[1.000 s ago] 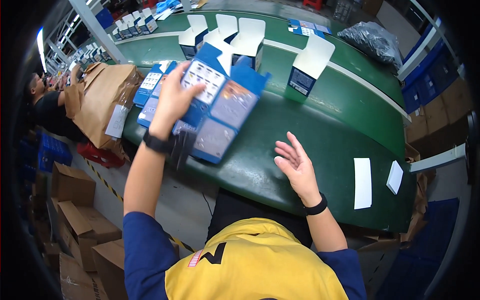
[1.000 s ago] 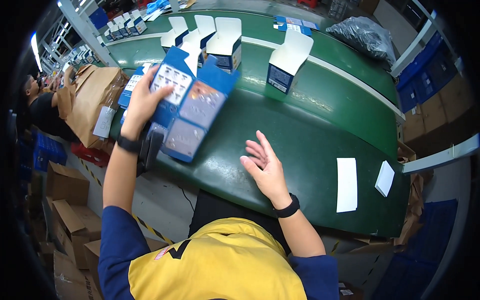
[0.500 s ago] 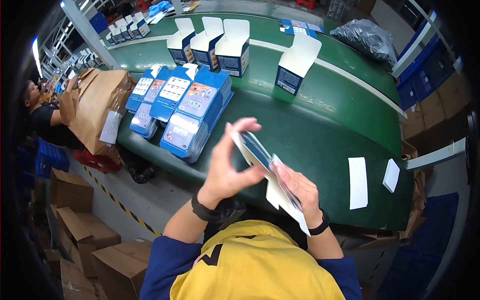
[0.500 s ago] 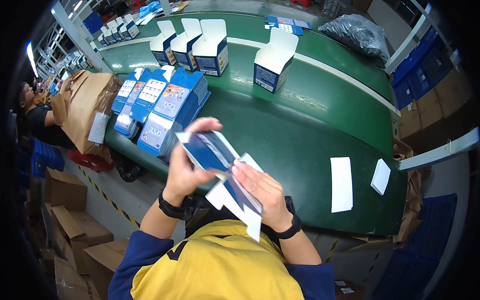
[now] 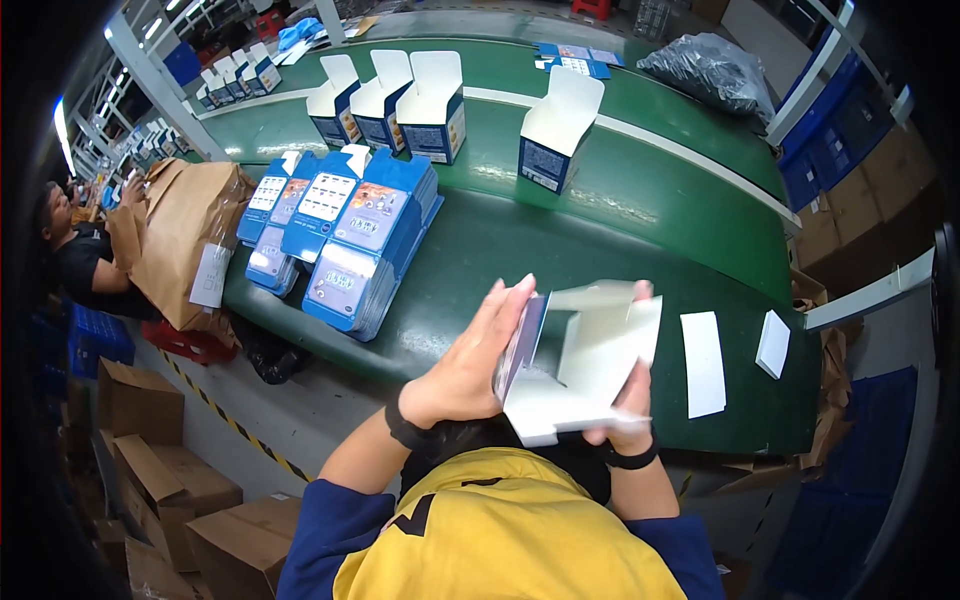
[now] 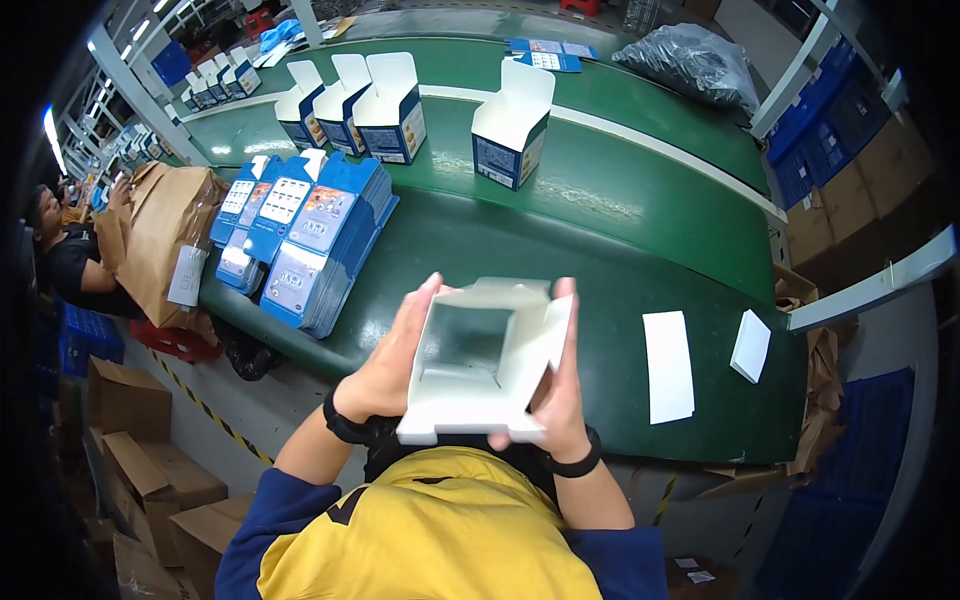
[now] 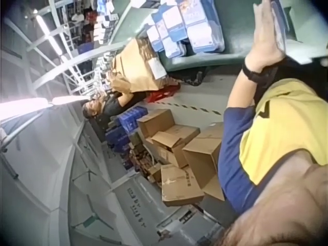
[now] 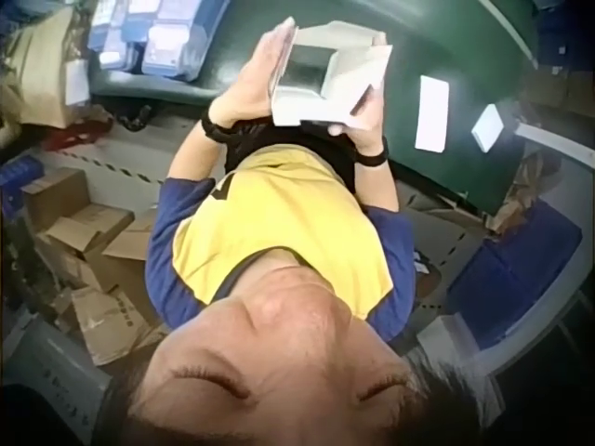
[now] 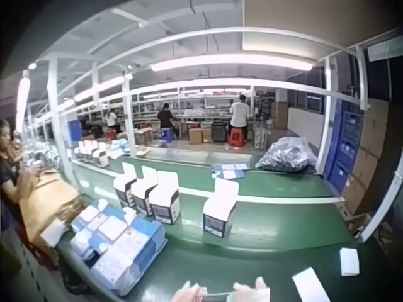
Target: The person folds a blue box by hand, then inserts a brown cardboard divider and a folded white paper manual into a larger white box. Finally, they press the contents down into the white box by hand.
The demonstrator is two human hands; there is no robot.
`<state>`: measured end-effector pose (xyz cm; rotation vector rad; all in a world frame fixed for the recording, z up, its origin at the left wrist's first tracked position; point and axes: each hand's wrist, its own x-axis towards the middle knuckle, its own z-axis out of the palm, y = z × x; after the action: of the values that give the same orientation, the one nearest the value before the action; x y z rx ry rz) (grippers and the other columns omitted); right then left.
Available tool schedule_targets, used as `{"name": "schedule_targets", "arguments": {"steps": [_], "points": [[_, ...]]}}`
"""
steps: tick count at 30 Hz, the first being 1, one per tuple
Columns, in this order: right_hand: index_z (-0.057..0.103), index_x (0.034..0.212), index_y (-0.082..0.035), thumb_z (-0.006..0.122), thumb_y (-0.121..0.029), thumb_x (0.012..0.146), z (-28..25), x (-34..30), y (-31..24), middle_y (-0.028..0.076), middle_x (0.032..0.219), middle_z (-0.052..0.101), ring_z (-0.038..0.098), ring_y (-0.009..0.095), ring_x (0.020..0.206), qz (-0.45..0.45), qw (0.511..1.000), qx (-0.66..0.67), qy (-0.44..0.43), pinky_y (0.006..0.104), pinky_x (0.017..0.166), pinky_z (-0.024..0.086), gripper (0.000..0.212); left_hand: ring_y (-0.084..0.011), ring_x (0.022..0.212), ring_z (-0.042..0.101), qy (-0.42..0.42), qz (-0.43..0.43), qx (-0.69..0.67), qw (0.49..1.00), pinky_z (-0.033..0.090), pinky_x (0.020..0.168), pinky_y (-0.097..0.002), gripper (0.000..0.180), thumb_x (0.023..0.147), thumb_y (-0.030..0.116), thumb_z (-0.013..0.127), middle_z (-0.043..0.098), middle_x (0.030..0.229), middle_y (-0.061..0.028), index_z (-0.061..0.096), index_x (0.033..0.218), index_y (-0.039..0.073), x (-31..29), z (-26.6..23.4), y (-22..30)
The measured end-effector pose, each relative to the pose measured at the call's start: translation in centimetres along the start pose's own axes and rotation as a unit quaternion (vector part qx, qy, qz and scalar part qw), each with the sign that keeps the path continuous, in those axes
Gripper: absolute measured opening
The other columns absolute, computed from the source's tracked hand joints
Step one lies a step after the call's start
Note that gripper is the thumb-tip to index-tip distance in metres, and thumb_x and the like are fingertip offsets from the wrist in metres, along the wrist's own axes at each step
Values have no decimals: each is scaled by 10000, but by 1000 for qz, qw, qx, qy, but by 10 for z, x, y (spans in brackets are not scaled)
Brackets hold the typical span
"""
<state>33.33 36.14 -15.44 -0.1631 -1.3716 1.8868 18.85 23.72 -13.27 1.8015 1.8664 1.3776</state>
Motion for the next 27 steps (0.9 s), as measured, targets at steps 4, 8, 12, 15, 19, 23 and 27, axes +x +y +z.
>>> {"name": "schedule_targets", "arguments": {"steps": [4,8,12,15,19,23,27], "points": [[177,1436,-12,938,-414,306,-16,10,-16,163,1461,254,236,271,1363,43,982,0,-185,394,1102,200,1421,-395,1227,413,53,101,68,991,259,1046,-583,864,681,-24,678,389,1268,-195,236,1417,80,5,-2,-6],[348,1348,-29,930,-294,436,-24,13,-11,160,1406,357,278,300,1352,8,981,20,-192,404,1104,206,1114,-395,1211,431,78,131,41,987,262,1051,-576,840,671,-56,673,399,1252,-167,299,1392,155,5,1,-4],[383,1311,-16,731,-85,740,-15,7,-15,151,1361,408,362,300,1304,12,986,-136,-97,402,1078,268,672,-428,1186,440,40,78,35,996,261,1036,-608,606,699,-38,679,401,1253,-173,506,1207,244,-1,6,3],[318,1367,1,699,-166,789,-2,9,-20,166,1392,366,314,289,1333,-6,997,-42,-57,393,1093,234,712,-458,1217,396,28,128,-14,991,254,1026,-630,591,642,18,737,379,1290,-173,574,1128,313,-1,20,0],[323,1391,-5,716,-313,796,-6,9,-19,161,1382,400,243,300,1371,8,963,252,-99,410,1106,190,776,-464,1229,385,34,135,21,990,268,1024,-625,499,606,20,731,380,1293,-185,616,1037,245,5,12,11],[528,1248,-34,700,-86,775,-15,6,-15,116,1142,594,429,304,1238,-20,995,-45,-90,398,1036,325,506,-456,1201,414,20,121,1,992,282,1018,-625,463,595,12,718,390,1276,-208,613,1007,195,5,8,13],[554,1144,-60,667,-15,771,-16,11,-16,129,1073,606,559,281,1028,-159,943,-274,-105,426,992,392,392,-438,1151,456,0,120,34,992,305,1016,-606,422,587,13,714,421,1230,-233,604,975,139,5,7,14]]}}
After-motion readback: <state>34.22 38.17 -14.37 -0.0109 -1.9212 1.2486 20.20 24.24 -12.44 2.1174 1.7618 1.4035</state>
